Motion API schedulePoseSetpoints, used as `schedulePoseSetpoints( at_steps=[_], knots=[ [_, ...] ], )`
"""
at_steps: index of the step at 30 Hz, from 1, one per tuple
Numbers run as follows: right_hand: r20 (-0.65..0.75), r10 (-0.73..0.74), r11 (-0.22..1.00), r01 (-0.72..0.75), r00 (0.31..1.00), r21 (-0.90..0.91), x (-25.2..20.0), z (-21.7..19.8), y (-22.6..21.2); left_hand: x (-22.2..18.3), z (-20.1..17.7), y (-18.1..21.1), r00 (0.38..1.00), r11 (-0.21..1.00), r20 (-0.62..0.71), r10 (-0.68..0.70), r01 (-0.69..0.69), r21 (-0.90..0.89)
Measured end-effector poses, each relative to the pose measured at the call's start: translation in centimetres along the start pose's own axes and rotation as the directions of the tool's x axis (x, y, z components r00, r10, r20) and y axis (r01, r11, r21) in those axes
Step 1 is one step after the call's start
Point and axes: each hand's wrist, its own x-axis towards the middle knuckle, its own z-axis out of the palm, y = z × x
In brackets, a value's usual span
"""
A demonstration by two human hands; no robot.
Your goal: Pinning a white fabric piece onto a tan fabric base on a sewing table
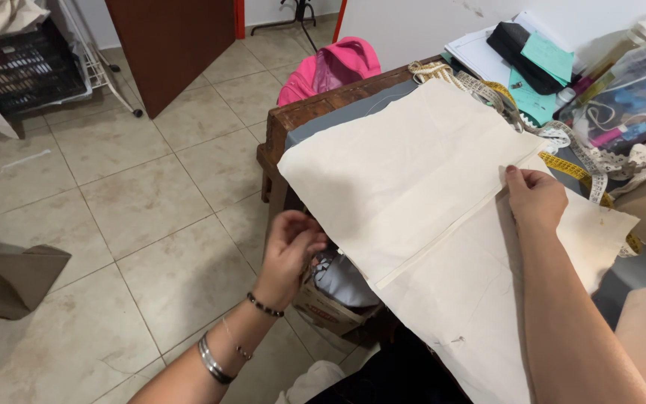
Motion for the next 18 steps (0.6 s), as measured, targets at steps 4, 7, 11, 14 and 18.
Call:
schedulePoseSetpoints(
  at_steps=[4,7,11,14,18],
  knots=[
    [0.003,0.02,1.0,-0.02,1.0,0.004,0.3,-0.1,0.3,0.9,1.7,0.2,0.901,0.877,0.03,-0.434,0.429,-0.217],
    [0.0,0.016,1.0,-0.016,1.0,0.001,0.5,0.0,0.4,1.3,2.2,0.7,0.874,0.826,0.147,-0.463,0.486,-0.286],
    [-0.007,0.031,0.999,-0.031,0.999,0.025,0.3,0.0,0.3,1.4,1.7,-0.4,0.886,0.806,0.127,-0.446,0.46,-0.374],
    [-0.026,-0.02,1.0,0.02,0.999,-0.012,1.3,0.5,1.6,0.3,2.0,2.0,0.946,0.918,0.091,-0.31,0.323,-0.229],
    [-0.218,-0.085,0.992,0.103,0.972,0.07,-0.3,0.1,-0.6,-0.4,3.1,4.7,0.906,0.885,0.077,-0.416,0.423,-0.193]
  ],
)
